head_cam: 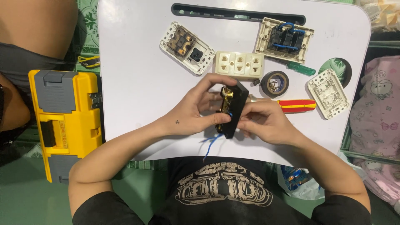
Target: The person is repairing an electrical component, likely a switch or socket, by using a screwdriver to tighten screws and connect wires. They handle the component and wires with both hands, occasionally adjusting the position of the component on the table.
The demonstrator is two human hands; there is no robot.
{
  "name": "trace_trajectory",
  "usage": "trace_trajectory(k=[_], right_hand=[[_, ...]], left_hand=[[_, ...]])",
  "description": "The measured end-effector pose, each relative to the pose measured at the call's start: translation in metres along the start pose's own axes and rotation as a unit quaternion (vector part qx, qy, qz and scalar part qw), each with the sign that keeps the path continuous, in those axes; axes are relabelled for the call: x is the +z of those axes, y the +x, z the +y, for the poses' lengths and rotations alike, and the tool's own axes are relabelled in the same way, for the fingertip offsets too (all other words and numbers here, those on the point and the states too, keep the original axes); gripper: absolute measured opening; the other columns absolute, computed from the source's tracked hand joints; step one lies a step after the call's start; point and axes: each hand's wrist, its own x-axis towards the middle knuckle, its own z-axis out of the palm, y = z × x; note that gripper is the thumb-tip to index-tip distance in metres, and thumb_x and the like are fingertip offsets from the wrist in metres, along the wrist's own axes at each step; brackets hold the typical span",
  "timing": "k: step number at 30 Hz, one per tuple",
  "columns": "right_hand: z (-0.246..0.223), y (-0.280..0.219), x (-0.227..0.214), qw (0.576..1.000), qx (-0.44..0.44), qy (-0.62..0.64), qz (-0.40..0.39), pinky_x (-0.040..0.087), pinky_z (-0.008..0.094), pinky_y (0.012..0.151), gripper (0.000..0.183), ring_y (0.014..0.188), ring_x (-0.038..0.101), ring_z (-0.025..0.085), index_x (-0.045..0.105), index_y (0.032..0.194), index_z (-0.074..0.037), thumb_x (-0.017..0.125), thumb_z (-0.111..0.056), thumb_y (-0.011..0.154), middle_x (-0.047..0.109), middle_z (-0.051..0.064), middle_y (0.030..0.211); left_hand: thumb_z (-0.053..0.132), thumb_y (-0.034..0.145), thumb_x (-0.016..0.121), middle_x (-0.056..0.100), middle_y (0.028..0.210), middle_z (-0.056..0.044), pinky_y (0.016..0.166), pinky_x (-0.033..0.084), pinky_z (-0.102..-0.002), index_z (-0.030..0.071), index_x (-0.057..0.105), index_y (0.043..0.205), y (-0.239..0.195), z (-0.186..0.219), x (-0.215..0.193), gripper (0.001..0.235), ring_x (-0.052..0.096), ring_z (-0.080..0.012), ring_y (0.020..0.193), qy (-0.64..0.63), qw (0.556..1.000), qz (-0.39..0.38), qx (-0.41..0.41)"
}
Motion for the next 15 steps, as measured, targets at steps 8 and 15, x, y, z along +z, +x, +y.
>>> trace_trajectory(k=[8, 15], right_hand=[[0.009, -0.005, -0.011, 0.959, -0.098, -0.263, -0.042, 0.048, 0.029, 0.042, 0.010, 0.038, 0.057, 0.021, 0.069, 0.076, -0.004, 0.075, -0.008, 0.083, 0.061, 0.007, 0.049], [-0.006, 0.001, 0.002, 0.949, -0.095, -0.294, 0.063, 0.044, 0.025, 0.041, 0.012, 0.038, 0.056, 0.020, 0.066, 0.072, -0.008, 0.075, 0.000, 0.071, 0.059, 0.003, 0.046]], left_hand=[[0.014, 0.097, 0.070, 0.058, 0.143, -0.016, 0.088, 0.062, -0.046, 0.014, 0.049, 0.146, 0.001, 0.017, -0.003, 0.053, 0.068, -0.0352, 0.118, 0.166, 0.984, -0.058, 0.040], [0.009, 0.089, 0.074, 0.057, 0.145, -0.019, 0.084, 0.067, -0.040, 0.013, 0.048, 0.149, 0.003, 0.015, -0.004, 0.065, 0.068, -0.0327, 0.120, 0.111, 0.994, -0.019, 0.017]])
